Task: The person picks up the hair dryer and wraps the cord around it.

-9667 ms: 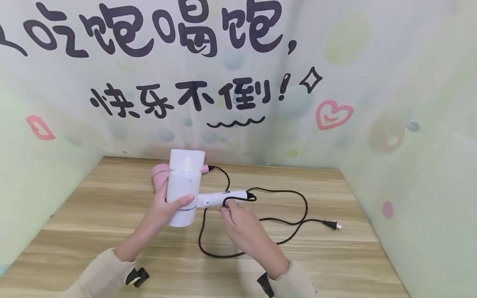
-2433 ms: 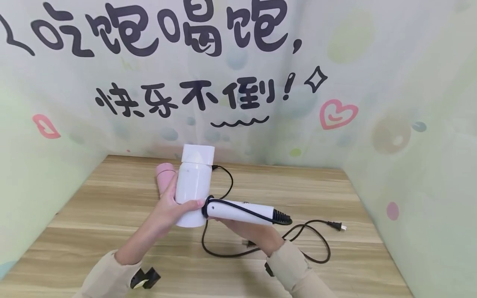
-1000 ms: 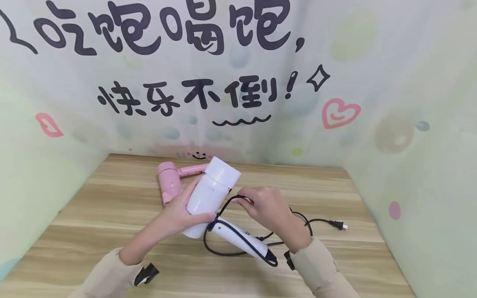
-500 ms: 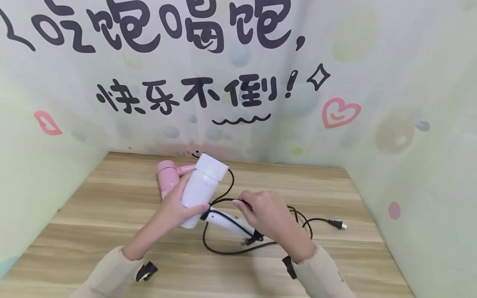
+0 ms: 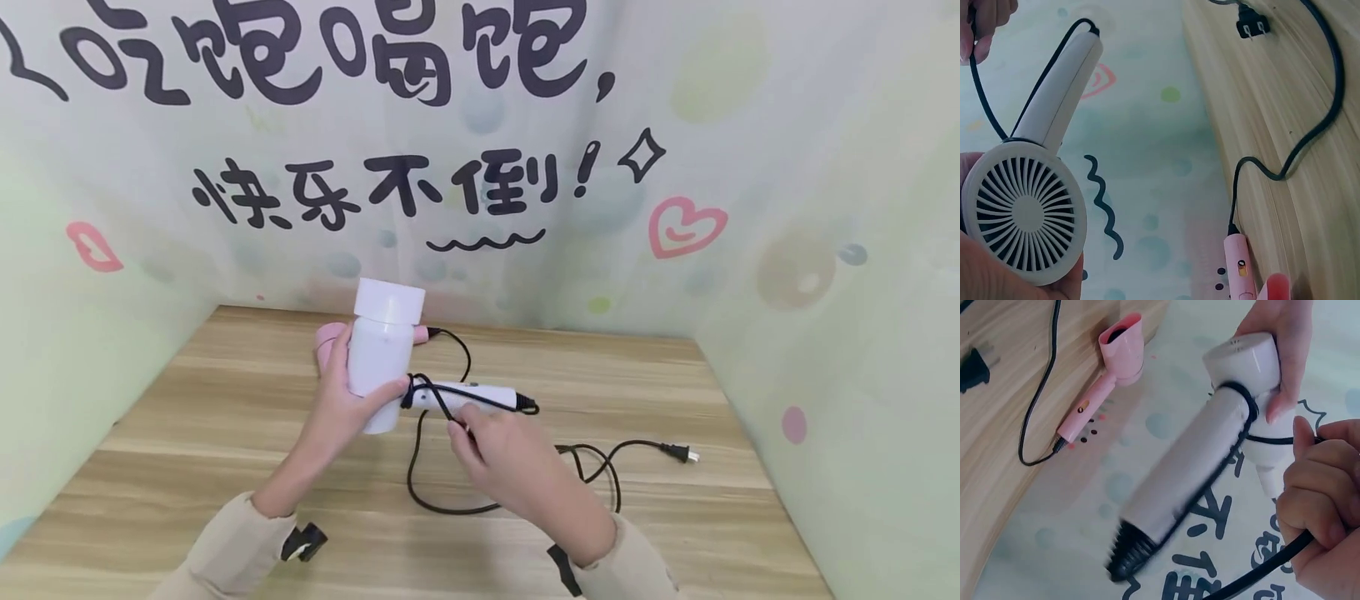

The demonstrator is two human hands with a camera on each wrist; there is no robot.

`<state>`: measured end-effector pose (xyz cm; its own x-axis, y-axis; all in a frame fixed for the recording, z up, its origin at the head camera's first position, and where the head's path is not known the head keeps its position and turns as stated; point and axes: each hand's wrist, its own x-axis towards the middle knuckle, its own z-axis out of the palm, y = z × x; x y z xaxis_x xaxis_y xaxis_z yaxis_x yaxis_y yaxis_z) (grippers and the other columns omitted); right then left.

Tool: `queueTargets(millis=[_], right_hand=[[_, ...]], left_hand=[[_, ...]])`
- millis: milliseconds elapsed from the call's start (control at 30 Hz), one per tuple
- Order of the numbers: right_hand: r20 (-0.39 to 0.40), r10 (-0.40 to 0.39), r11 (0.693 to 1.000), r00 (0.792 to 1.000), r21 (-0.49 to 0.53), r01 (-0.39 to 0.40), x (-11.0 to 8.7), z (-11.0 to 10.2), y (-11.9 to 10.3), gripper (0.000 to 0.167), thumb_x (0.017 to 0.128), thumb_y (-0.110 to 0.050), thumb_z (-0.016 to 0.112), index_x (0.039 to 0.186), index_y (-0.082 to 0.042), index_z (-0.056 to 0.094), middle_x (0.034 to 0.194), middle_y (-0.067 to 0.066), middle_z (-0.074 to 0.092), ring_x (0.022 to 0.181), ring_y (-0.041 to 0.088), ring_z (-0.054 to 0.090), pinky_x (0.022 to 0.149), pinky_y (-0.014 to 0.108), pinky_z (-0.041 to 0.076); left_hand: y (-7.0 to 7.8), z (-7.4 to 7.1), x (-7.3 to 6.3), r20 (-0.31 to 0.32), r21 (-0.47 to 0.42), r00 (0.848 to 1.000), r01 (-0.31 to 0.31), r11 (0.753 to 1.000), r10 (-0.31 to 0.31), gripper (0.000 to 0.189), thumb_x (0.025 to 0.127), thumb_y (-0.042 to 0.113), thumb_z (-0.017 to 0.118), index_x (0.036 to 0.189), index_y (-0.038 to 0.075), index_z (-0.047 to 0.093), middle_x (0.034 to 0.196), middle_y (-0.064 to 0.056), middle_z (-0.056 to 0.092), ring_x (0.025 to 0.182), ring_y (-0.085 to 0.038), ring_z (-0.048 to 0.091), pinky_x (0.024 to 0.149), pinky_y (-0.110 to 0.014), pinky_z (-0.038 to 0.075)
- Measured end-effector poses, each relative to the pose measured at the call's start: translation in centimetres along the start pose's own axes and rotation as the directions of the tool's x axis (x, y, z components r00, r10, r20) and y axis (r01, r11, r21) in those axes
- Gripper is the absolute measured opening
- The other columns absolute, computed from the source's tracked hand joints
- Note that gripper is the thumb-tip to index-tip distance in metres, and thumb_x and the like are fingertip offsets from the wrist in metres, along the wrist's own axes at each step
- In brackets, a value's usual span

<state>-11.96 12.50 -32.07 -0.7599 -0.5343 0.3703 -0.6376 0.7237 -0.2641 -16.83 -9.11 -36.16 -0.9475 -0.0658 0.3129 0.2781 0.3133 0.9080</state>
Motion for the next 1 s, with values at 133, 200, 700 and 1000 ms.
queueTargets(millis=[133, 200, 700, 1000], right_hand=[[0.035, 0.02, 0.999, 0.999, 0.047, -0.021, 0.0, 0.7, -0.7, 0.018, 0.095, -0.017, 0.048, 0.078, -0.015, 0.056, 0.056, -0.013, 0.042, 0.047, -0.003, 0.033, 0.043, 0.014, 0.03], [0.021, -0.017, 0.999, 1.0, 0.035, 0.016, 0.0, 1.3, -0.9, 0.02, 0.095, -0.016, 0.048, 0.076, -0.015, 0.053, 0.055, -0.013, 0.04, 0.047, -0.003, 0.031, 0.043, 0.013, 0.028], [0.02, -0.163, 0.986, 0.986, -0.027, 0.164, 0.9, 3.8, -0.6, 0.021, 0.095, -0.015, 0.048, 0.075, -0.013, 0.047, 0.052, -0.012, 0.027, 0.045, 0.001, 0.029, 0.04, 0.015, 0.023], [0.04, -0.149, 0.989, 0.988, -0.003, 0.15, 1.1, 4.6, 0.5, 0.014, 0.097, -0.016, 0.047, 0.083, -0.011, 0.049, 0.052, -0.012, 0.027, 0.046, 0.003, 0.031, 0.042, 0.017, 0.026]], left_hand=[[0.5, -0.1, 0.0, -0.023, -0.129, 0.998, 0.058, 0.99, -0.061, 0.089, 0.073, 0.024, 0.079, 0.142, 0.026, 0.024, 0.118, -0.006, 0.053, 0.099, -0.024, 0.055, 0.079, -0.039, 0.05], [0.7, 0.0, 0.0, -0.026, -0.179, 0.996, 0.075, 0.981, -0.081, 0.087, 0.074, 0.023, 0.078, 0.142, 0.026, 0.023, 0.118, -0.006, 0.052, 0.1, -0.023, 0.054, 0.078, -0.039, 0.051], [2.2, 0.8, -0.7, 0.012, -0.402, 0.979, 0.193, 0.895, -0.206, 0.079, 0.077, 0.01, 0.073, 0.139, 0.017, 0.025, 0.124, -0.008, 0.048, 0.107, -0.023, 0.05, 0.086, -0.038, 0.047], [2.3, 0.9, -1.0, 0.089, -0.476, 0.962, 0.268, 0.838, -0.257, 0.059, 0.08, 0.01, 0.068, 0.13, 0.01, 0.036, 0.116, -0.01, 0.052, 0.098, -0.02, 0.056, 0.081, -0.036, 0.05]])
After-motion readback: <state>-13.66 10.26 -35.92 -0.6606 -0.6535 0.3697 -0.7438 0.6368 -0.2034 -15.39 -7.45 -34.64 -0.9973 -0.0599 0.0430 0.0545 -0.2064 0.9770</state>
